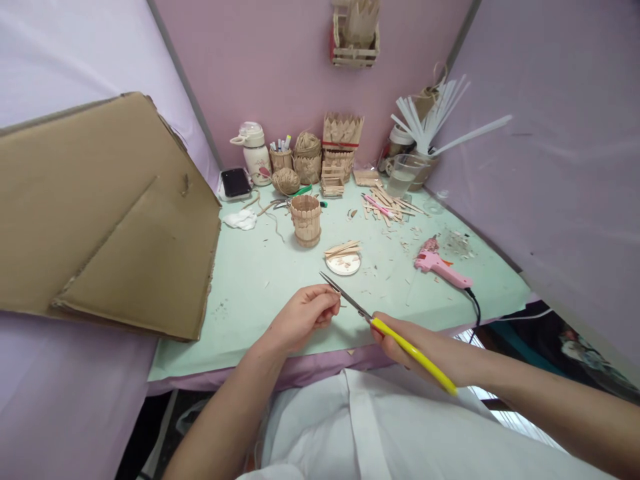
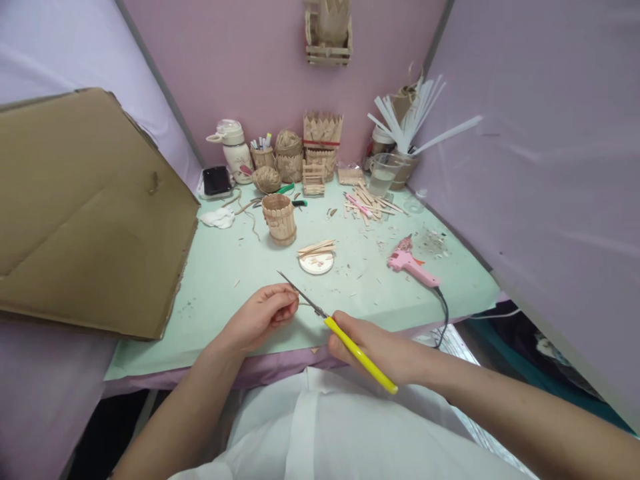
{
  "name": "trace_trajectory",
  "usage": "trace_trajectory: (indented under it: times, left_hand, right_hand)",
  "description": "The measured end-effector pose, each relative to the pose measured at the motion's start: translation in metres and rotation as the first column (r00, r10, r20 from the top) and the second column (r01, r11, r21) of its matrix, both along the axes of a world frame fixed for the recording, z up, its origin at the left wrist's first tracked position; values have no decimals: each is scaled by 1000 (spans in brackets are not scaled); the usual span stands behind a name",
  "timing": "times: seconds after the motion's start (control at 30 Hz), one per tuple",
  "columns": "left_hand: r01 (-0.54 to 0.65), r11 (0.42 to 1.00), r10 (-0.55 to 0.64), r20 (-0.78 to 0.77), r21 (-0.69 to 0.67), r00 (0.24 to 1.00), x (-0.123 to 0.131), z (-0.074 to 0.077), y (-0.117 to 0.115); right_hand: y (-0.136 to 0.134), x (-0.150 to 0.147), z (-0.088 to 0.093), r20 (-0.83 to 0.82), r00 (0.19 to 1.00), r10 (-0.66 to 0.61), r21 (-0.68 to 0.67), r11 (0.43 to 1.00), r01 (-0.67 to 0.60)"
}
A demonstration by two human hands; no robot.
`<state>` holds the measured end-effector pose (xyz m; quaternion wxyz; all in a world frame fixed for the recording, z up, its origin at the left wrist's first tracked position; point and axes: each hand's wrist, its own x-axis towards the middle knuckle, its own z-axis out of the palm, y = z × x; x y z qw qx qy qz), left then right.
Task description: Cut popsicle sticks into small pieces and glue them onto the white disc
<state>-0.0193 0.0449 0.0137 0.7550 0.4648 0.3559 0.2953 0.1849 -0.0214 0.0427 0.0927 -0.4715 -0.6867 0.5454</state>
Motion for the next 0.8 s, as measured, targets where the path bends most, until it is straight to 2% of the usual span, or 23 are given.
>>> trace_trajectory:
  times: [0.27,0.5,0.8]
  left_hand:
    - [4,1000,-4,-8,11,1000,0,-1,0]
    - [8,1000,-8,-21,2,1000,1,-2,0]
    - [32,999,-32,-21,-20,999,2,-2,1]
  right_hand:
    - [1,-2,1,25,1000,0,-19,1000,0]
    - [2,-6,7,62,997,-41,-96,994,47]
    - [2,-9,17,92,993,-75,-120,989,86]
